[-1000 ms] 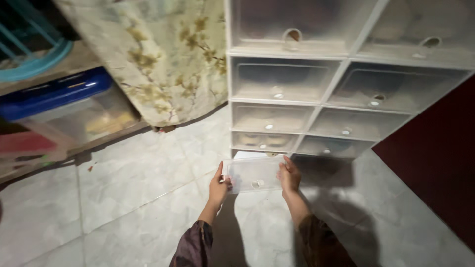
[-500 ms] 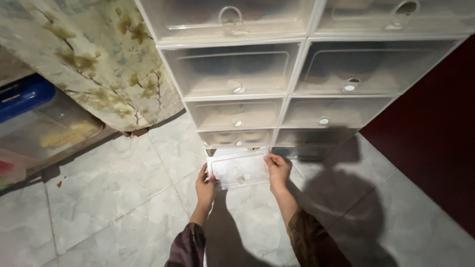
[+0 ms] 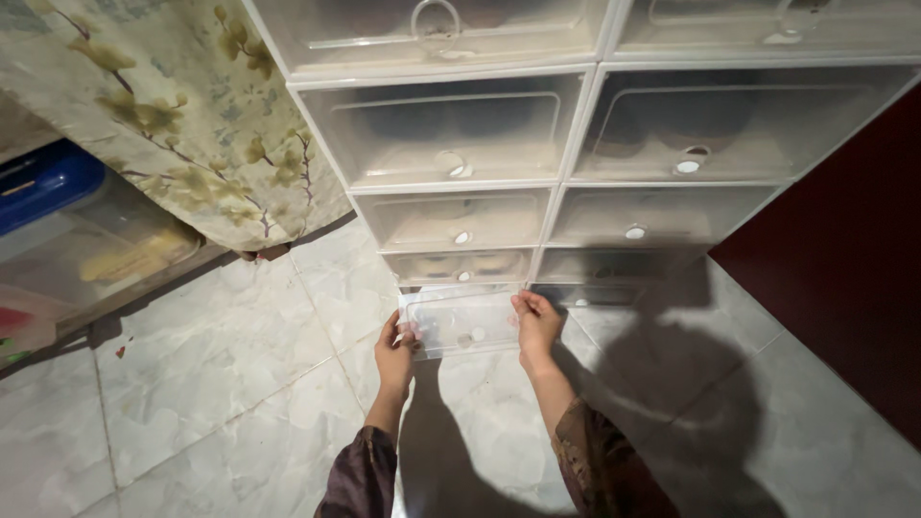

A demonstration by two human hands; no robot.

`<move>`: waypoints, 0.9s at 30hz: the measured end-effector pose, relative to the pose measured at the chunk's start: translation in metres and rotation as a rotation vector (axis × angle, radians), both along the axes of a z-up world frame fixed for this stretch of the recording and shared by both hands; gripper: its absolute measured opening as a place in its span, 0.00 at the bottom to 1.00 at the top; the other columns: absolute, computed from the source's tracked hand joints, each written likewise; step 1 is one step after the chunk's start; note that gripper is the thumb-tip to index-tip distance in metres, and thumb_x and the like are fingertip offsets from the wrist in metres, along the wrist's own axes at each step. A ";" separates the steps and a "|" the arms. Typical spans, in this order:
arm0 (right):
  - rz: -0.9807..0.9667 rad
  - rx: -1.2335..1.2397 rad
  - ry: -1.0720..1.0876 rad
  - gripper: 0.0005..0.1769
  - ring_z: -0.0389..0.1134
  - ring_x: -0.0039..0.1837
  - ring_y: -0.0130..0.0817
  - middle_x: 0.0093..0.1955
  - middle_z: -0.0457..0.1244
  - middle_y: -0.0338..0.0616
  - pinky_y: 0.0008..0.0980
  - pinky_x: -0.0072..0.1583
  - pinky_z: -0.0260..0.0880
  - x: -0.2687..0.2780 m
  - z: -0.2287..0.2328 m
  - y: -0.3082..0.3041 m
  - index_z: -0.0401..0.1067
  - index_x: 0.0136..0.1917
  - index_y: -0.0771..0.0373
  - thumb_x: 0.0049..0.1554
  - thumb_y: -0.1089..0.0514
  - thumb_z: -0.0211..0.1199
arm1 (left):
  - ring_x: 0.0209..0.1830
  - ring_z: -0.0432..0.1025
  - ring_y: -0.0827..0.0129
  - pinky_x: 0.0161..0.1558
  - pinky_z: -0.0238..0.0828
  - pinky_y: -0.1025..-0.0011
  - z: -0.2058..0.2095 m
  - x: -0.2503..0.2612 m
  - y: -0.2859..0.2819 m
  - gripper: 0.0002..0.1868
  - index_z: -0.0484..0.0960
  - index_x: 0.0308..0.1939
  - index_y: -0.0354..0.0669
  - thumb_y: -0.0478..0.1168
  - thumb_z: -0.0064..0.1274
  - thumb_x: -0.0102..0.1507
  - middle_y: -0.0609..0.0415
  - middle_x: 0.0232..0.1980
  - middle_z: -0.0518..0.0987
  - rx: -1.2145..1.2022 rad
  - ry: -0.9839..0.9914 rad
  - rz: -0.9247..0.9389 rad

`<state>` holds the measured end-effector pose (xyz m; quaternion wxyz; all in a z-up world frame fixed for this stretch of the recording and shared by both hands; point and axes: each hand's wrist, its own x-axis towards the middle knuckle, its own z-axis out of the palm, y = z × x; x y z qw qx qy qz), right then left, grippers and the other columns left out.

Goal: The person assembles a modular shoe cabinet by repeatedly picking up transparent plastic drawer fronts from the floor and inserting them into the white frame slots. The person aligns and slides each drawer front into place one at a time, completing the assembly of the cabinet.

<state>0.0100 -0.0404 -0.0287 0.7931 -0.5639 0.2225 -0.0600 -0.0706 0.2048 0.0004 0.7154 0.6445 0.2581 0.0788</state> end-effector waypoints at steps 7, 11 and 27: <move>-0.044 -0.013 -0.023 0.10 0.69 0.47 0.25 0.46 0.69 0.38 0.31 0.45 0.74 -0.002 -0.012 -0.001 0.76 0.52 0.63 0.56 0.64 0.69 | 0.41 0.75 0.73 0.40 0.74 0.74 -0.002 0.004 0.002 0.29 0.71 0.71 0.45 0.26 0.47 0.64 0.56 0.50 0.80 -0.033 -0.040 -0.013; -0.071 -0.162 -0.042 0.12 0.68 0.48 0.29 0.47 0.69 0.41 0.31 0.50 0.70 -0.004 -0.005 0.002 0.76 0.52 0.64 0.56 0.62 0.72 | 0.41 0.75 0.74 0.41 0.73 0.75 -0.003 0.004 0.009 0.31 0.72 0.70 0.43 0.25 0.47 0.62 0.57 0.50 0.82 -0.047 -0.043 -0.052; 0.317 -0.001 0.623 0.42 0.66 0.63 0.61 0.68 0.60 0.63 0.67 0.61 0.68 -0.056 0.075 0.169 0.57 0.65 0.63 0.50 0.42 0.78 | 0.33 0.73 0.76 0.39 0.72 0.75 -0.027 0.014 0.039 0.16 0.87 0.54 0.36 0.31 0.48 0.65 0.55 0.38 0.83 0.074 -0.067 -0.056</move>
